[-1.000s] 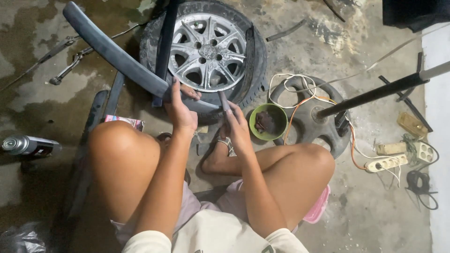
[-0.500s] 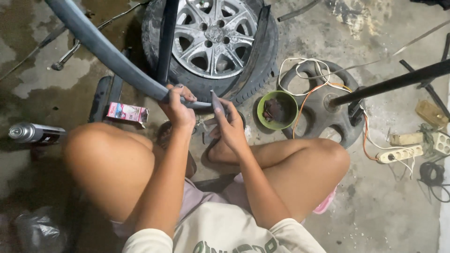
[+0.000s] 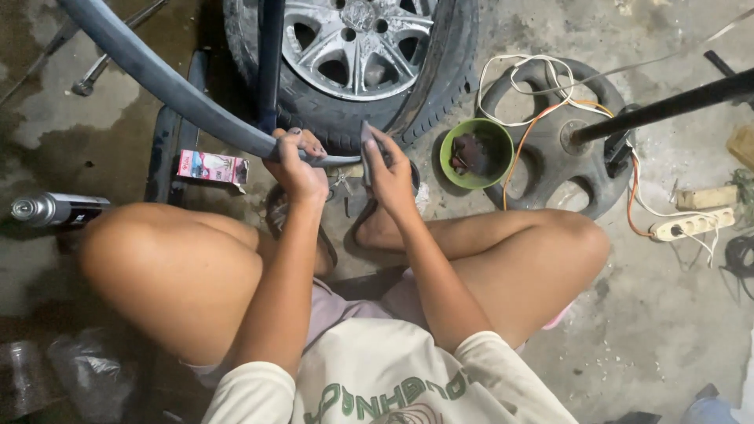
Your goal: The person sits on the floor and scrapes the surface of a curved tire tread using a metal tool. They hold the tire piece with their left hand and repeatedly scrape it with the tool in their right hand.
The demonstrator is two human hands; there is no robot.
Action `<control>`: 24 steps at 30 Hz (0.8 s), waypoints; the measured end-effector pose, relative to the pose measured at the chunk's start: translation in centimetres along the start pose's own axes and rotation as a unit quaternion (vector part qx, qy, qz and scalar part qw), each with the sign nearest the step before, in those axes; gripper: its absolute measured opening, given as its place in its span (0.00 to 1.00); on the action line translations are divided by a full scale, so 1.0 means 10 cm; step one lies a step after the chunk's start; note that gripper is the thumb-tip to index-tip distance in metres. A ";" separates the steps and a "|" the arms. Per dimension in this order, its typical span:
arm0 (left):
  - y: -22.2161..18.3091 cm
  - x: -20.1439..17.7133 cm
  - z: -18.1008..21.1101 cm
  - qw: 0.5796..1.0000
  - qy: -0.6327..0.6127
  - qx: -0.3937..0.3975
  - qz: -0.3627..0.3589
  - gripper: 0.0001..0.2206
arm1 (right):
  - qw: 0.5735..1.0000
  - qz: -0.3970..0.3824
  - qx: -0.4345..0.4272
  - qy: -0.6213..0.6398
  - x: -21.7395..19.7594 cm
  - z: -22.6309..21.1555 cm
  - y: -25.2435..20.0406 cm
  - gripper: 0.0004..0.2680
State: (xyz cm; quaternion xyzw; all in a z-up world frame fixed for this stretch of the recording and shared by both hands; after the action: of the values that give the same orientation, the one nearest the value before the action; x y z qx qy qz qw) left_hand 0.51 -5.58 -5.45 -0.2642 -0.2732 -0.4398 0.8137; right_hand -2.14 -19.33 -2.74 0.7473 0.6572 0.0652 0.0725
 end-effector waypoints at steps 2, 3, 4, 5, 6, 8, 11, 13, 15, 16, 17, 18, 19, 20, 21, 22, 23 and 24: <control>-0.01 -0.05 -0.04 1.000 0.006 0.000 0.013 0.14 | 1.000 0.023 -0.010 -0.010 0.05 0.22 -0.14 0.11; 0.01 -0.04 -0.06 1.000 0.009 0.006 0.021 0.14 | 0.998 0.044 -0.028 -0.019 0.07 0.33 -0.17 0.11; 0.00 -0.06 -0.06 1.000 0.011 0.002 0.020 0.14 | 0.998 0.048 -0.026 -0.020 0.12 0.11 -0.25 0.11; 0.00 -0.06 -0.06 1.000 0.000 -0.001 0.028 0.14 | 0.997 0.027 -0.049 -0.051 0.16 -0.12 -0.31 0.12; 0.01 -0.07 -0.06 0.999 -0.011 -0.005 0.036 0.14 | 0.994 0.006 -0.073 -0.082 0.21 -0.34 -0.37 0.12; -0.01 -0.03 -0.10 0.999 -0.015 -0.004 0.045 0.13 | 0.994 0.044 -0.073 -0.068 0.15 0.20 -0.13 0.11; -0.03 -0.04 -0.11 0.998 -0.008 0.004 0.065 0.13 | 0.993 0.087 -0.071 -0.037 0.30 0.10 -0.28 0.11; -0.01 -0.01 -0.13 0.997 0.002 0.008 0.074 0.13 | 0.993 0.094 -0.070 -0.021 0.30 0.08 -0.25 0.12; -0.06 -0.01 -0.19 0.996 -0.023 0.007 0.081 0.13 | 0.990 0.094 -0.071 -0.076 0.08 0.40 -0.05 0.11; -0.10 -0.05 -0.23 0.996 -0.023 0.004 0.083 0.13 | 0.990 0.093 -0.068 -0.079 0.10 0.33 -0.11 0.11; -0.07 -0.06 -0.25 0.996 -0.018 0.006 0.086 0.13 | 0.990 0.095 -0.064 -0.079 0.14 0.27 -0.13 0.11; -0.04 -0.06 -0.27 0.996 -0.013 0.009 0.088 0.13 | 0.990 0.097 -0.059 -0.079 0.18 0.19 -0.14 0.11; -0.03 -0.05 -0.27 0.996 -0.015 0.009 0.085 0.13 | 0.990 0.099 -0.062 -0.079 0.22 0.09 -0.16 0.11; -0.02 -0.05 -0.28 0.996 -0.016 0.007 0.087 0.13 | 0.991 0.098 -0.051 -0.070 0.26 -0.01 -0.20 0.11; -0.05 -0.11 -0.27 0.996 -0.013 0.003 0.093 0.12 | 0.993 0.095 -0.034 -0.061 0.32 -0.10 -0.29 0.11; -0.07 -0.09 -0.26 0.995 -0.012 0.002 0.094 0.12 | 0.993 0.094 -0.032 -0.062 0.24 0.16 -0.18 0.11; -0.09 -0.06 -0.27 0.995 -0.017 -0.001 0.099 0.13 | 0.988 0.117 -0.039 -0.088 0.14 0.42 -0.07 0.11; -0.11 -0.03 -0.27 0.994 -0.021 -0.004 0.104 0.13 | 0.982 0.139 -0.046 -0.115 0.04 0.67 0.05 0.10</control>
State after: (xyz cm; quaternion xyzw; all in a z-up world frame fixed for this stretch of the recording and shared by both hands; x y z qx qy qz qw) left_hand 0.06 -7.74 -7.33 -0.3038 -0.2593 -0.3482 0.8481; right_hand -0.30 -19.17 -9.26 0.8299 0.5304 0.0181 0.1721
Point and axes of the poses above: each hand's wrist, its own y-axis towards the middle knuckle, its own x-axis out of the palm, z = x × y, the point moved 1 cm from there along y, towards the middle knuckle, and after that the axes turned 15 degrees about -x, right-handed, at the moved point
